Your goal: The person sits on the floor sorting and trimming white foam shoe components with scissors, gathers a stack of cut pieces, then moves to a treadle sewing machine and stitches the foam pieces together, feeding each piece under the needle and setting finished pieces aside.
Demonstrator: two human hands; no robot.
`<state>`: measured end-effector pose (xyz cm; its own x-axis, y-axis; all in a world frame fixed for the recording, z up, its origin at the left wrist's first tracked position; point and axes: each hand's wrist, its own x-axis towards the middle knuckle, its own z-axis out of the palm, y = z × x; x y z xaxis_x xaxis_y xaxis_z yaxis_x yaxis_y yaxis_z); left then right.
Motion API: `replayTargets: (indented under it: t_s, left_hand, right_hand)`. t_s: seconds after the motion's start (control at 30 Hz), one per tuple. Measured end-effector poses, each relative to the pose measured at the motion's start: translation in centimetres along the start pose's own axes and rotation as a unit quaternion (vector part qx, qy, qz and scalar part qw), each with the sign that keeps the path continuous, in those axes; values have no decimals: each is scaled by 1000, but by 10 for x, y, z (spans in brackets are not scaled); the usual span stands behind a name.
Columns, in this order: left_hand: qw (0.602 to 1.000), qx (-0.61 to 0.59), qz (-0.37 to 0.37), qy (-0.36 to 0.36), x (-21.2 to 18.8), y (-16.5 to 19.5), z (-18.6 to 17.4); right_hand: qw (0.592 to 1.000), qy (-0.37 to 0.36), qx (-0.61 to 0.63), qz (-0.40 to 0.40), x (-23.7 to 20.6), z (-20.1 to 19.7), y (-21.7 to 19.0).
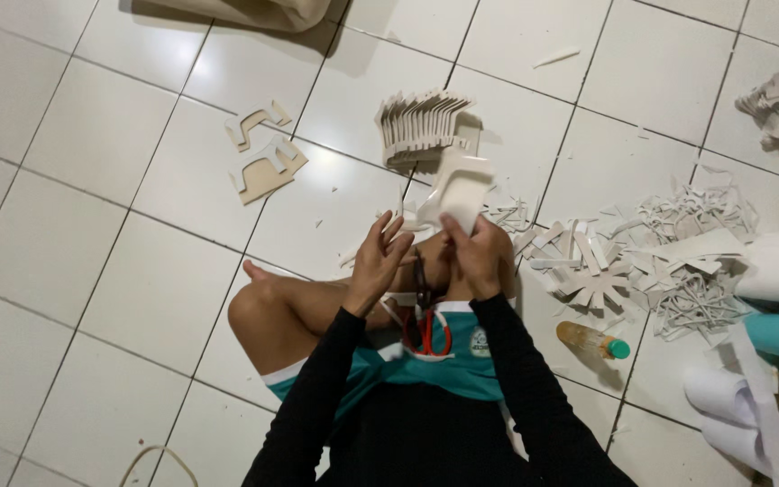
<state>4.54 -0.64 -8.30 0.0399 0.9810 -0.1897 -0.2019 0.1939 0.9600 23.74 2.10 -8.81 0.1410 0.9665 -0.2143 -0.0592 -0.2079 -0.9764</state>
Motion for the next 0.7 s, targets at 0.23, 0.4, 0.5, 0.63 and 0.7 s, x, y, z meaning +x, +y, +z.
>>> replayTargets:
  t_s: [0.23,0.4,0.5,0.63,0.7]
  left_hand:
    - [990,134,-34,34,10,-27,-23]
    - [978,194,-23,74,10,-36,-59]
    - [973,205,-29,103,9,-38,-81]
    - [965,228,-34,124,13,-35,-100]
    - [969,215,-31,120,16,-31,-103]
  right_hand:
    - [993,108,-26,30,152,-49,24]
    - [992,81,-57,76,200,-34,33]
    - [983,123,-92,101,207,-32,32]
    - [988,56,-106,99,213,-31,33]
    - [989,11,-112,97,216,-27,38]
